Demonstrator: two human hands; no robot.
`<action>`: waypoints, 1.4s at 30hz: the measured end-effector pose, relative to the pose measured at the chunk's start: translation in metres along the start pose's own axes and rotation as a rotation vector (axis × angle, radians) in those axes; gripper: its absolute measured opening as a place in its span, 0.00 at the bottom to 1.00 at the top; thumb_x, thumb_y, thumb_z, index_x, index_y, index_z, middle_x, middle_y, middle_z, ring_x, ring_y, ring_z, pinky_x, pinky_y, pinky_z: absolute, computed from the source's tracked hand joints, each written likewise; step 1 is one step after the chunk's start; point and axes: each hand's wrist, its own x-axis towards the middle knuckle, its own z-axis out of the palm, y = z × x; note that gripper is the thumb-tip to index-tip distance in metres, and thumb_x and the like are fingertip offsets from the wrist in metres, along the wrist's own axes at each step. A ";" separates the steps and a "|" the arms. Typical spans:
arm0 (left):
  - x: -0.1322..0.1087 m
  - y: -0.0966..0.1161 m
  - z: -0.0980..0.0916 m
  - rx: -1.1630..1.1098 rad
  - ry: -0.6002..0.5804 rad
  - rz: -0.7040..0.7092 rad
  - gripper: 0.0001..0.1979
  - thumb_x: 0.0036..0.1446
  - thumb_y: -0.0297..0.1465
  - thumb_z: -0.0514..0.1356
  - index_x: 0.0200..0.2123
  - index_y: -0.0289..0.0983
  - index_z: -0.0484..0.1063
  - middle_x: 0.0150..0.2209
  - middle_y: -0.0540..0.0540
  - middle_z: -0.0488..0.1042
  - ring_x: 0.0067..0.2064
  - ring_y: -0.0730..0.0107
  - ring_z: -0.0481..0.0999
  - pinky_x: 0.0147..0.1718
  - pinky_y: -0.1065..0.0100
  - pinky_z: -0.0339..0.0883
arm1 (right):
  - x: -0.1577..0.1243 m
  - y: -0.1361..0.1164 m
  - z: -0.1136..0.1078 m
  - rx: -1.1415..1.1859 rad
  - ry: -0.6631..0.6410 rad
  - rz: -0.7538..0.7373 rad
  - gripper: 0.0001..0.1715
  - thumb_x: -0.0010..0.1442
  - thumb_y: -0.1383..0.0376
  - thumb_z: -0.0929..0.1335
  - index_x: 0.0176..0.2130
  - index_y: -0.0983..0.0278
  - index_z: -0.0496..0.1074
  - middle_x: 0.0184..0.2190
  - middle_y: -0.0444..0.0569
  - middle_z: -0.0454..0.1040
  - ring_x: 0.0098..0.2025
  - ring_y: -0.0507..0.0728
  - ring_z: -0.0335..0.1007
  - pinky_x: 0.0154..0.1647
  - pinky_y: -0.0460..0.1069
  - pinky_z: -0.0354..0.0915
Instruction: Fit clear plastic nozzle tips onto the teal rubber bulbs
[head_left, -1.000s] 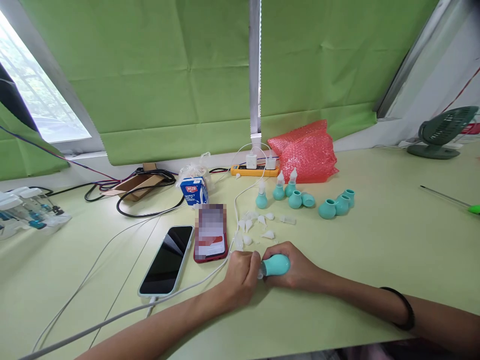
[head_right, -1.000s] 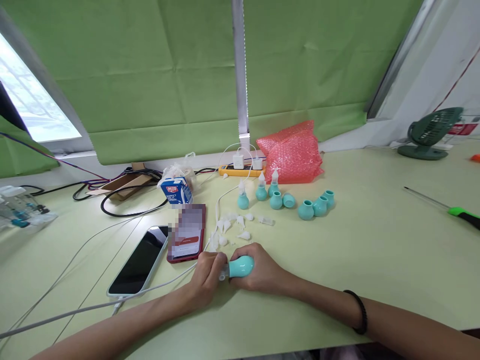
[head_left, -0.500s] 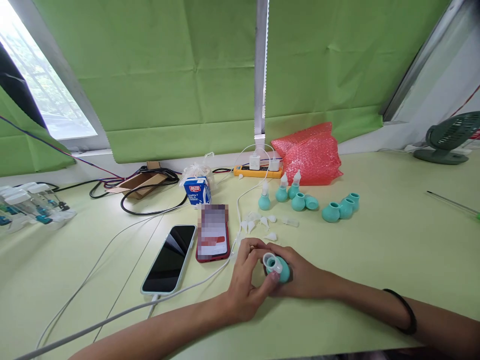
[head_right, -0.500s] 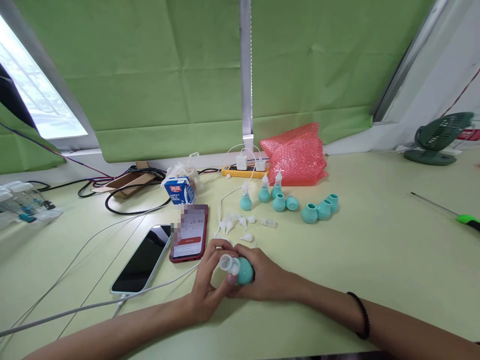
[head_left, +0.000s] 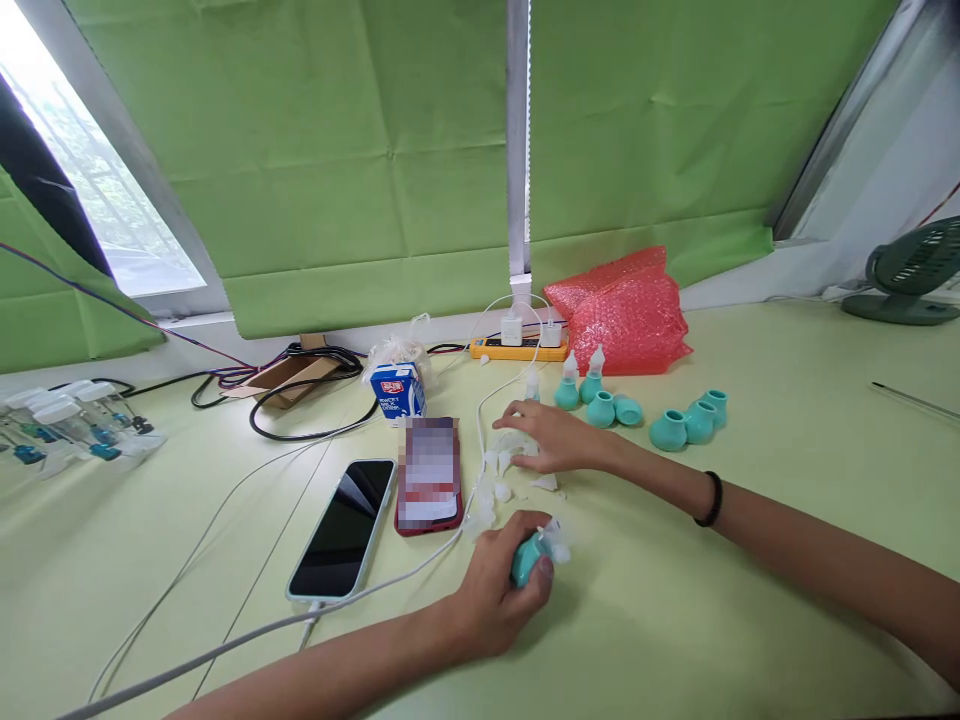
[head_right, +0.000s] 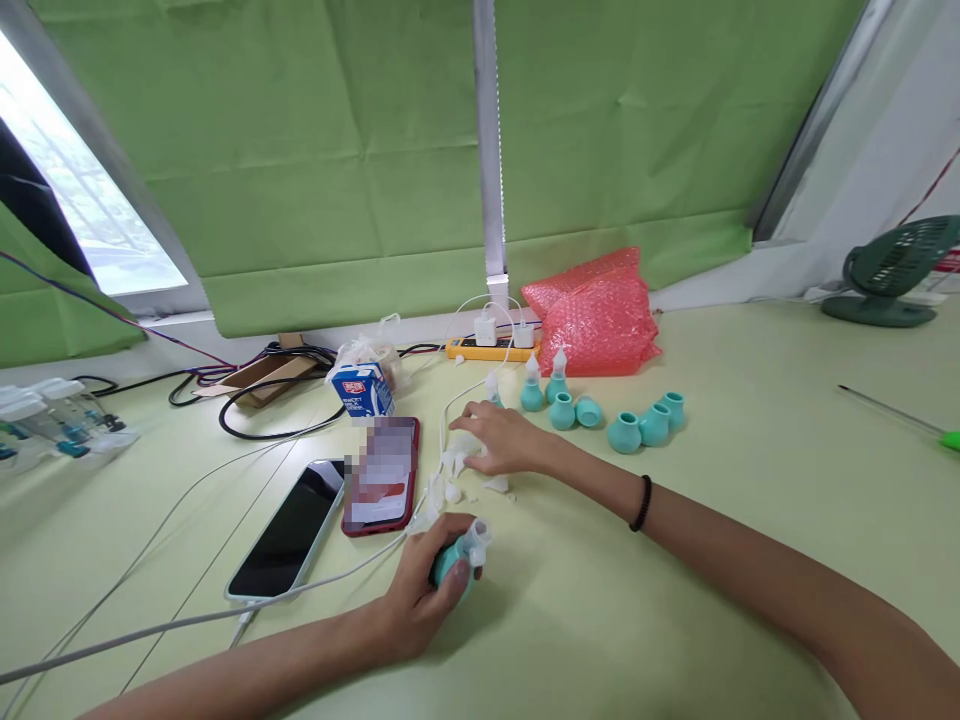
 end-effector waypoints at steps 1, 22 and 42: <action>0.001 -0.001 0.000 -0.041 0.016 -0.036 0.11 0.54 0.32 0.47 0.40 0.36 0.60 0.24 0.49 0.68 0.24 0.73 0.63 0.25 0.72 0.56 | 0.002 -0.002 0.004 -0.041 -0.034 -0.041 0.24 0.47 0.65 0.67 0.46 0.64 0.65 0.43 0.55 0.63 0.43 0.61 0.60 0.39 0.54 0.61; 0.013 -0.002 0.002 -0.246 0.157 -0.273 0.14 0.55 0.40 0.48 0.26 0.35 0.61 0.21 0.51 0.64 0.25 0.74 0.62 0.26 0.73 0.56 | -0.039 -0.017 -0.016 0.487 0.270 0.100 0.09 0.50 0.65 0.65 0.34 0.68 0.67 0.31 0.50 0.69 0.30 0.52 0.64 0.30 0.48 0.64; 0.017 0.000 0.002 -0.418 0.086 -0.385 0.14 0.49 0.41 0.54 0.28 0.35 0.61 0.15 0.55 0.61 0.17 0.78 0.58 0.17 0.76 0.53 | -0.043 -0.029 -0.030 0.981 -0.027 0.261 0.15 0.41 0.61 0.71 0.31 0.68 0.75 0.26 0.49 0.75 0.27 0.53 0.69 0.30 0.47 0.67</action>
